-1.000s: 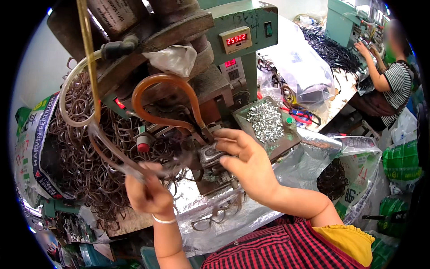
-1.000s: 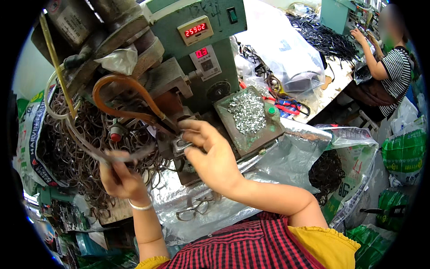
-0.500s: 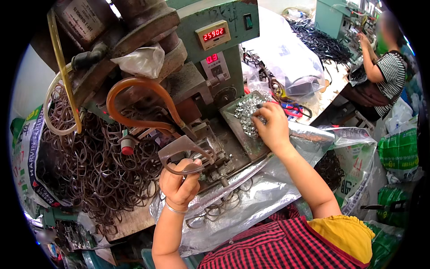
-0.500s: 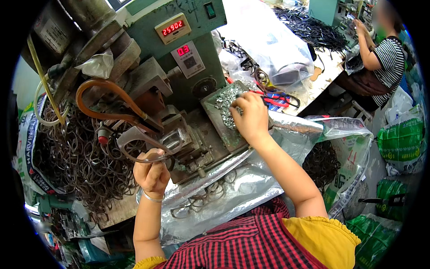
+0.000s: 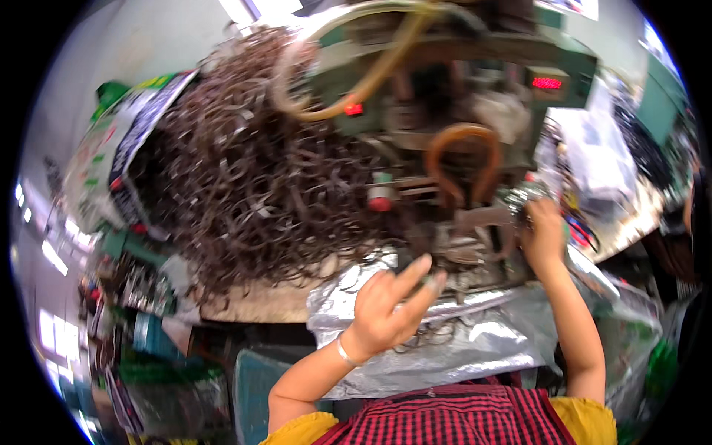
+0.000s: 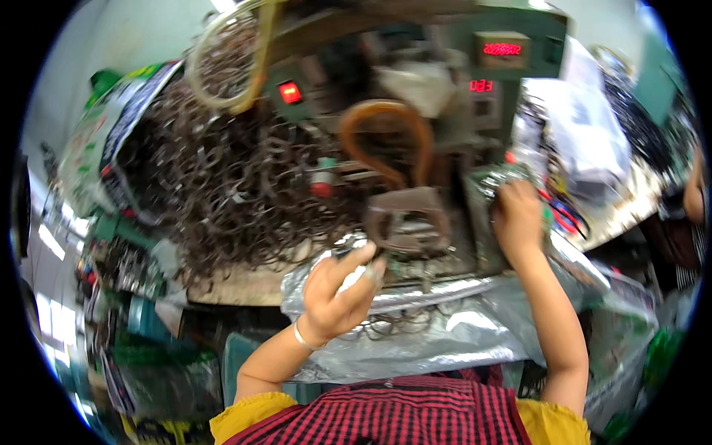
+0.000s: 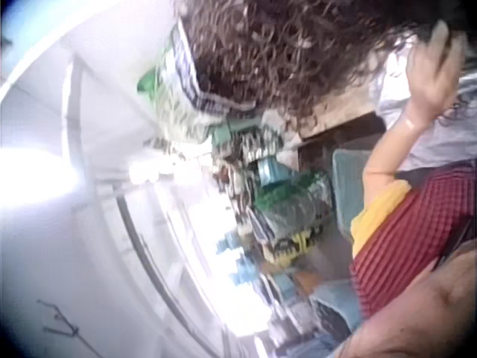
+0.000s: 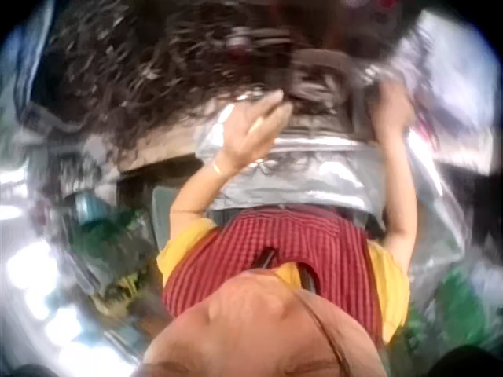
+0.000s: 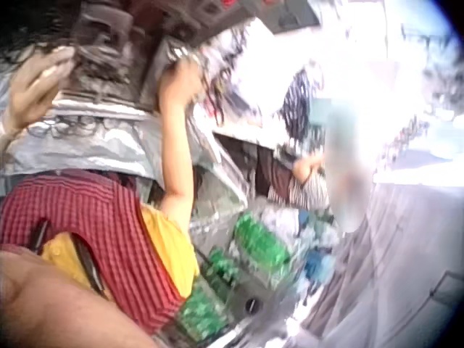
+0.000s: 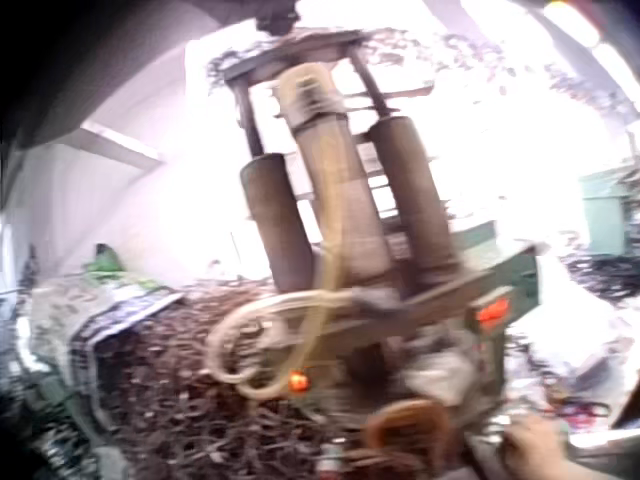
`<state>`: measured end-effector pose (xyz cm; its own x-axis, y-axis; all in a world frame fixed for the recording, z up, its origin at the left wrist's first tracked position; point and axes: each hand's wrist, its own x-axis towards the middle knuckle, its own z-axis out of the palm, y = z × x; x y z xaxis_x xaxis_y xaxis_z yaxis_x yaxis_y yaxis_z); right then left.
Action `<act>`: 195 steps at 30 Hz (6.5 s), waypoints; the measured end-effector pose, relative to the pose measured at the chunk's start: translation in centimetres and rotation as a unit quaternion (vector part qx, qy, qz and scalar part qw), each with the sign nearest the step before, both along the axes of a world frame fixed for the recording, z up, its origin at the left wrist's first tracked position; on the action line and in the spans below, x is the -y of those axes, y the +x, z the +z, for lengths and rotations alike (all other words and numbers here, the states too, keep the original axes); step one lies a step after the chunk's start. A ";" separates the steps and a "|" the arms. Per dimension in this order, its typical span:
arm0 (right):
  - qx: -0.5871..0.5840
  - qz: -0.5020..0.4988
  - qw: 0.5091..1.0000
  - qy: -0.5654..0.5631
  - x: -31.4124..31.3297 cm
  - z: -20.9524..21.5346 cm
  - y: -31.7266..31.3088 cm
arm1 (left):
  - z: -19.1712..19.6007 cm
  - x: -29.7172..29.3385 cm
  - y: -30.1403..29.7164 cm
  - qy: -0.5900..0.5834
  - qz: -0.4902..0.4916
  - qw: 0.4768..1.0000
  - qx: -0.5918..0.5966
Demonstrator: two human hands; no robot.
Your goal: The person empties a large bag of coiled metal strips onto a workbench, then repeatedly picks up individual strips and small metal pins, places them into a press machine, and operates the press to assemble the parts. The assembled pieces are collected in a tray.
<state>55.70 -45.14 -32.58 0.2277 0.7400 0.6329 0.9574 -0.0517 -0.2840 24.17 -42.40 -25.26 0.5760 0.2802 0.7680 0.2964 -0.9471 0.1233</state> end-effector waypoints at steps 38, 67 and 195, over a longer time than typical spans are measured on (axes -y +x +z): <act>-0.416 0.154 0.884 0.148 -0.1 4.8 -7.1 | -0.5 -6.6 -3.4 -0.144 0.084 0.953 0.252; -0.025 -0.182 0.980 -0.083 3.2 1.1 -2.3 | -0.4 -3.6 4.2 0.017 -0.091 0.991 0.094; -0.583 -0.028 0.777 0.237 4.8 -4.7 2.1 | 3.2 -1.3 -14.4 -0.087 0.338 0.919 0.185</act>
